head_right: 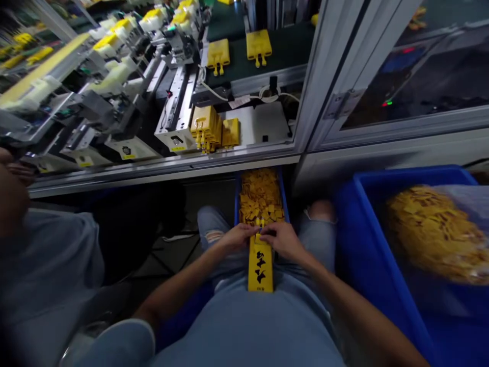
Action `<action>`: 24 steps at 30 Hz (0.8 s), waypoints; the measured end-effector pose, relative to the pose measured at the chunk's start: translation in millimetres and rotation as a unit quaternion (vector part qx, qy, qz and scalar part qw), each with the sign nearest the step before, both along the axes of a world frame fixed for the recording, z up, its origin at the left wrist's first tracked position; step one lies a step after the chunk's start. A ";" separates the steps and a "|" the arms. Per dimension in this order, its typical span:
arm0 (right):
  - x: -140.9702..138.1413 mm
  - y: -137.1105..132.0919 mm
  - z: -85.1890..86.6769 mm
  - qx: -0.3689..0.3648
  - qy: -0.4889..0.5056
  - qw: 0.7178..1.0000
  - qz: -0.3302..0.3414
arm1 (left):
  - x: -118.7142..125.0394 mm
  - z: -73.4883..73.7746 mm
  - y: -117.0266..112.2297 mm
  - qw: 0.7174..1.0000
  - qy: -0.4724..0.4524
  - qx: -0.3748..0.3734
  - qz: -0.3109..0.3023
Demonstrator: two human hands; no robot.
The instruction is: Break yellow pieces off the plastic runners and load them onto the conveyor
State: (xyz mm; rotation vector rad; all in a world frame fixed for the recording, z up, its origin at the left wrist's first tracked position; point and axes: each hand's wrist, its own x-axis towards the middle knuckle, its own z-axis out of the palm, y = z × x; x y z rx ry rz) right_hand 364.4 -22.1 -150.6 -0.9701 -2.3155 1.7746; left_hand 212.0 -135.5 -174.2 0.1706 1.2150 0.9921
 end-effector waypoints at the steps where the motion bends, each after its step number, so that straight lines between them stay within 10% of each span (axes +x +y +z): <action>1: -0.7 0.2 1.4 0.002 0.000 1.000 0.009 | 0.4 1.1 0.6 1.000 0.002 0.004 -0.003; 12: -3.4 -1.6 7.0 0.097 0.059 0.993 -0.015 | -11.1 27.7 -5.3 0.997 0.011 0.058 -0.053; 24: -5.0 7.5 37.9 -0.111 0.011 0.989 0.098 | -14.9 78.4 -3.4 0.995 0.065 0.042 -0.061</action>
